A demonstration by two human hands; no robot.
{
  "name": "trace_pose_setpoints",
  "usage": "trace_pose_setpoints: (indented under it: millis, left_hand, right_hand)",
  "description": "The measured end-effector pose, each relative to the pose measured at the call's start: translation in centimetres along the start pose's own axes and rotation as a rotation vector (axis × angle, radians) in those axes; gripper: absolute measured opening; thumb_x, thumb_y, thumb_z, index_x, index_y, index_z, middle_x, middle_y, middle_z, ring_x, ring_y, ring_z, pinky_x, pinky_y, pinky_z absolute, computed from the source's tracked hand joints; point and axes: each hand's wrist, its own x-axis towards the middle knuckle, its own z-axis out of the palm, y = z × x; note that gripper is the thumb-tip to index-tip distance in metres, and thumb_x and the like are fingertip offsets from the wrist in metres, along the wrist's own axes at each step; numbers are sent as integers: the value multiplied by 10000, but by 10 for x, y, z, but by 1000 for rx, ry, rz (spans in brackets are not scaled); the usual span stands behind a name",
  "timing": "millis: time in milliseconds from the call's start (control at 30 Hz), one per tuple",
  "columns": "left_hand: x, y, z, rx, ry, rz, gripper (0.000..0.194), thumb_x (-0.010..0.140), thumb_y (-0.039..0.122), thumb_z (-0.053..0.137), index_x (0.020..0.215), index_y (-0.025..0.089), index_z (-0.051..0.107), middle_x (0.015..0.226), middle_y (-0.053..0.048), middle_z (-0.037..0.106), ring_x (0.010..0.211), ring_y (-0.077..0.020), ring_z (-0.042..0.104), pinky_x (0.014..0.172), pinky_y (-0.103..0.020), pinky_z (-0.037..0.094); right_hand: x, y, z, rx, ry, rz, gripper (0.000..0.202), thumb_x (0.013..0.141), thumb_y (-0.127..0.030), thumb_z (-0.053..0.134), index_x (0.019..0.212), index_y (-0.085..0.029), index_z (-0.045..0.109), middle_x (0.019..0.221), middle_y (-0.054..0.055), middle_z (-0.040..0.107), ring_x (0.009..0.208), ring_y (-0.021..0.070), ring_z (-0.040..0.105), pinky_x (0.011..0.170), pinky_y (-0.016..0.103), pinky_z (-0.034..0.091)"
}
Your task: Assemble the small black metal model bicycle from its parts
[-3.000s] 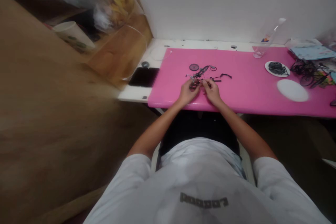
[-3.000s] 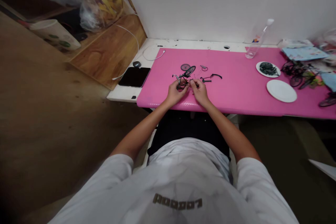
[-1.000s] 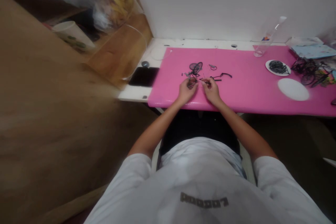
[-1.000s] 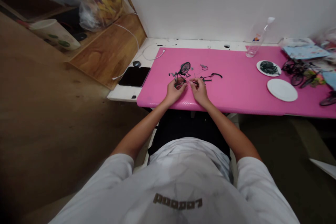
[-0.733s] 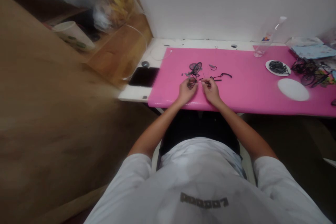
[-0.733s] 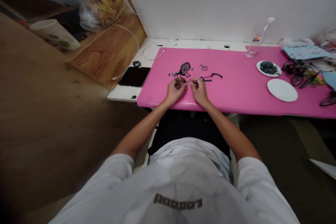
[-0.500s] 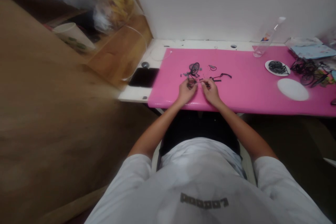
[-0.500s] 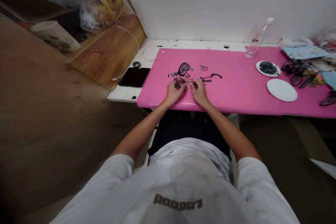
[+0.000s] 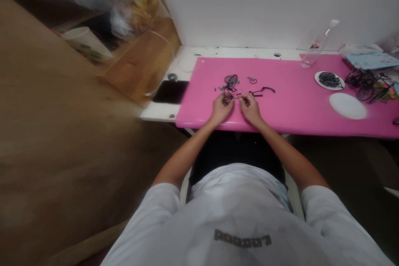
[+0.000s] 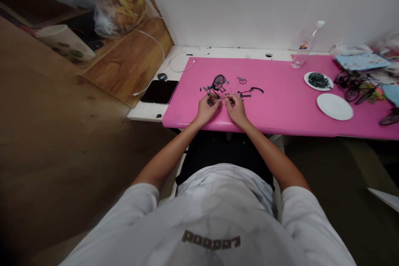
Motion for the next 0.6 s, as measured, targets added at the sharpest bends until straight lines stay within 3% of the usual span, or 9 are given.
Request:
trace_pose_setpoints:
  millis: [200,333,467,600]
  left_hand:
    - [-2,3,-2,95,-19,90,220,979,240,737,1189,177,721,1149,-128,812,909,-199,779,845,-350,648]
    - [-4,6,-3,221,-8,194,170,1000,253,709,1154,180,715,1116,-123,790,897,-214,751,839,-370,626]
    - [-6,8,-4,320,26,268,146,1020,293,703,1125,191,710,1088,-123,776,943,-237,731,858,-387,617]
    - [-4,6,-4,288,36,240,167,1017,317,712,1129,193,717,1077,-118,776,911,-223,733,823,-367,621]
  right_hand:
    - [0,1,-1,-29,-51,-11,366,1057,-575,597,1096,-241,740,1160,122,756,1073,271,703,980,459,592]
    - [-2,5,2,-18,-67,-4,362,1052,-574,604,1224,-257,636,1262,130,738,1091,265,698,1001,470,586]
    - [-4,11,5,-30,-63,3,400,1047,-655,591,1158,-275,530,1159,114,719,1035,260,690,973,469,585]
    - [-5,10,4,-49,-101,-6,439,1057,-717,541,1088,-281,506,1081,105,710,985,265,683,936,472,576]
